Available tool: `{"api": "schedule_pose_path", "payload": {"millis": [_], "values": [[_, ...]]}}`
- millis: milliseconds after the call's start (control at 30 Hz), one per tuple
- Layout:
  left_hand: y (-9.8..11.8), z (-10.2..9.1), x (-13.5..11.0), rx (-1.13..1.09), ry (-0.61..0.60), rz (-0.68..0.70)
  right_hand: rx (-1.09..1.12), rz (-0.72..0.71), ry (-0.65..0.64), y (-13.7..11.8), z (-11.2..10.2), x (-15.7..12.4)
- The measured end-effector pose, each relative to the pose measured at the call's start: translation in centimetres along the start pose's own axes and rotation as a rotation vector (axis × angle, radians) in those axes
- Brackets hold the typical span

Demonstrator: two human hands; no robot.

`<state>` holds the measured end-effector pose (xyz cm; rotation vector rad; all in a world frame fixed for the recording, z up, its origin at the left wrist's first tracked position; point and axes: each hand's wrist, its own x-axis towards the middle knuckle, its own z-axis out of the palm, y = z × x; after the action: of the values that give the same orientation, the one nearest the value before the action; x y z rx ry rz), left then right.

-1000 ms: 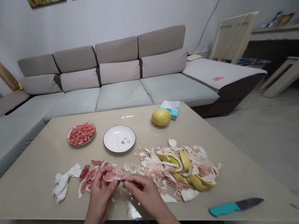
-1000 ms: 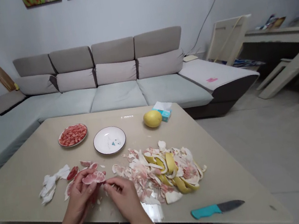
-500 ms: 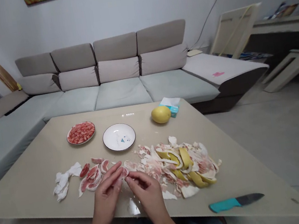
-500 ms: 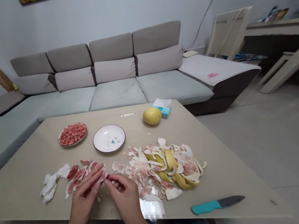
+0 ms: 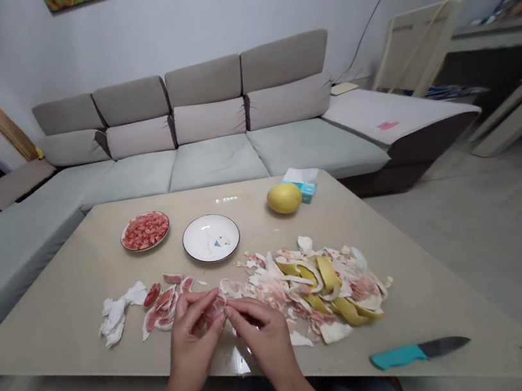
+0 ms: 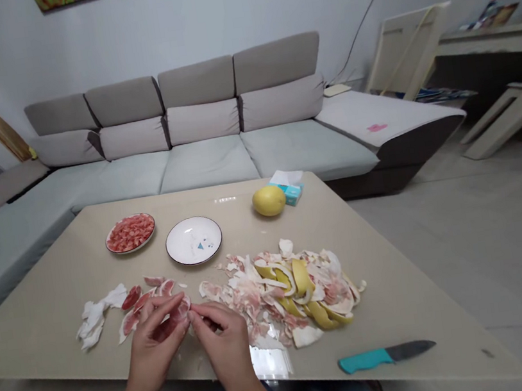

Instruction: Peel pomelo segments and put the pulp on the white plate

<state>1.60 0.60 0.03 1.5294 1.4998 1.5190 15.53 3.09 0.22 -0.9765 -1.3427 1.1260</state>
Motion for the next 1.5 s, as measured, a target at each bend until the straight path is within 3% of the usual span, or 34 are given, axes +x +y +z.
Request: {"api": "schedule_pose_path", "payload": {"millis": [100,300,500,667,1067,1300,1500], "values": [[0.0,0.1,-0.3,0.067,0.005,0.005,-0.051,0.009,0.023,-0.3,0.0,0.1],[-0.2,0.8,-1.4,-0.038,0.016,-0.061,-0.144,0.037,0.062,-0.5,0.0,0.2],[0.3,0.7,-1.0,-0.151,0.025,-0.132,-0.073,0.067,-0.033,-0.8,-0.5,0.4],[0.0,0.5,-0.8,-0.139,0.056,-0.095,-0.038,-0.002,-0.064,-1.0,-0.8,0.5],[0.3,1.2,-1.8,0.119,0.128,0.057,-0.194,-0.085,0.053,-1.1,-0.3,-0.2],[0.3,0.9,-2.3,0.074,-0.003,0.008,-0.249,-0.034,0.087,-0.6,0.0,-0.5],[0.9,0.0,-1.1,-0.057,-0.105,-0.109,-0.288,-0.041,0.071,-0.4,0.1,-0.5]]}}
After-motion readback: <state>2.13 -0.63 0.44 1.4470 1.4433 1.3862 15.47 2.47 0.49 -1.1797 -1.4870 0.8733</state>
